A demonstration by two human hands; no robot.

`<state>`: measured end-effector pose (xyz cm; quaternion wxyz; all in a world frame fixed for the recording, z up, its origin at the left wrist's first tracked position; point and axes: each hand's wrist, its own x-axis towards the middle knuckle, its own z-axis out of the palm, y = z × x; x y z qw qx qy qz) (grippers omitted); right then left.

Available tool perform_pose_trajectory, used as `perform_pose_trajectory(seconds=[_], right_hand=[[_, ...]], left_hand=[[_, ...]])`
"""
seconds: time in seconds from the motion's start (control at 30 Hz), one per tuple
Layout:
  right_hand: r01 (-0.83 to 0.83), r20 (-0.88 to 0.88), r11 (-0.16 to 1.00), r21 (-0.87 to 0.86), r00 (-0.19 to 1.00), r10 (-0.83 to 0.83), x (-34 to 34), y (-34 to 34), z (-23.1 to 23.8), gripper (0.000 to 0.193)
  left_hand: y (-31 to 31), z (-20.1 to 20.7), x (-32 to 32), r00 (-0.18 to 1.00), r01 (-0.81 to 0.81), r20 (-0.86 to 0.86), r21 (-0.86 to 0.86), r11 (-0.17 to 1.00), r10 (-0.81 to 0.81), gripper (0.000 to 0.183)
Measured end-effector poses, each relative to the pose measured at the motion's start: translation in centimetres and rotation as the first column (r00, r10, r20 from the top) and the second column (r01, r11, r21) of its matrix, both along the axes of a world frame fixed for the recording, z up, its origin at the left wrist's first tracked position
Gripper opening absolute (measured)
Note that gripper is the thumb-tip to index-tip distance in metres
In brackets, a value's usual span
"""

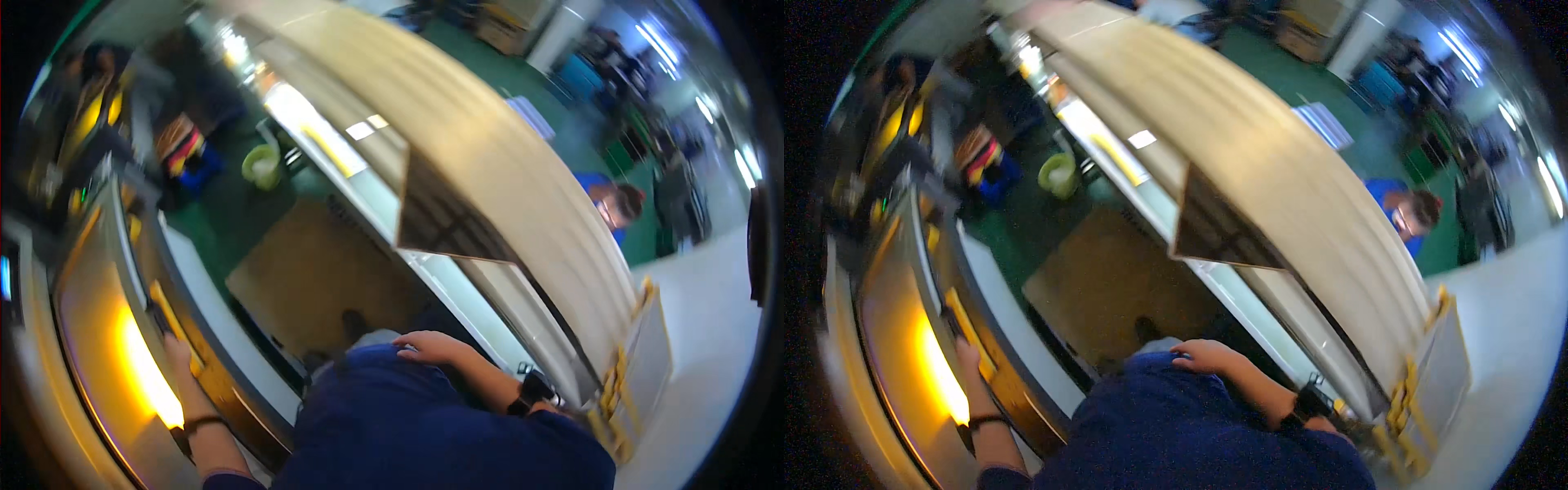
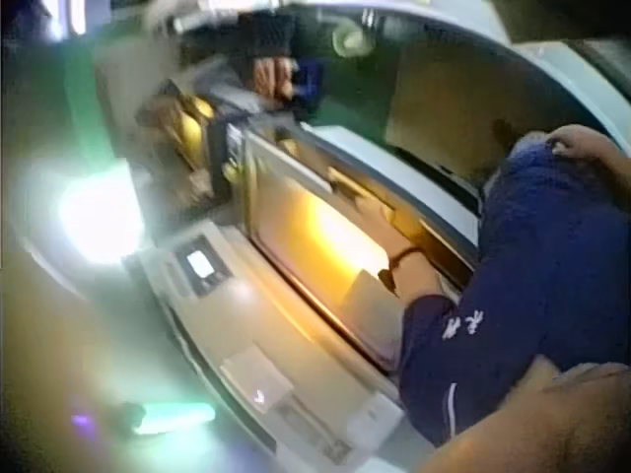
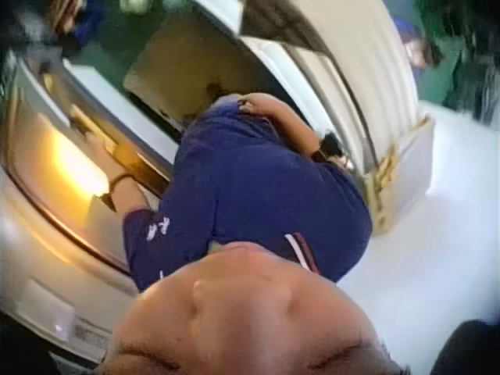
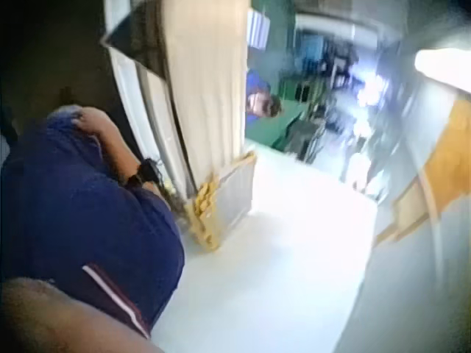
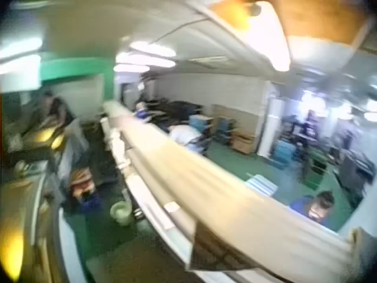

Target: Operating an industrial LED exposure machine to process electronic components or printed circuit materials.

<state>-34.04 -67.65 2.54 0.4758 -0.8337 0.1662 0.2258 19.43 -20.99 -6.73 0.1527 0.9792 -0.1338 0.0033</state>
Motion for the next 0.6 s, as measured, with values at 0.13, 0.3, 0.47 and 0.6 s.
perform_pose_trajectory(seconds=[0.13,0.3,0.47,0.6], right_hand=[[0.081,0.022,0.969,0.232,0.996,-0.088,1.0,0.8,3.2,0.047],[-0.175,-0.065,0.978,0.116,0.981,0.183,8.7,2.5,2.7,0.046],[-0.422,0.097,0.867,-0.266,0.883,0.46,20.6,6.0,3.8,0.045],[-0.525,0.101,0.842,-0.124,0.837,0.537,28.0,9.5,4.3,0.044]], left_hand=[[-7.5,3.5,-4.3,0.956,-0.214,-0.164,0.169,0.962,0.242,0.028],[-3.3,0.8,-7.8,0.993,-0.086,0.08,0.063,0.994,0.081,0.078],[-0.4,6.6,-12.1,0.984,0.133,0.145,-0.248,0.96,-0.099,0.079],[10.7,4.6,-17.0,0.739,-0.671,0.062,0.151,0.726,0.67,0.071]])
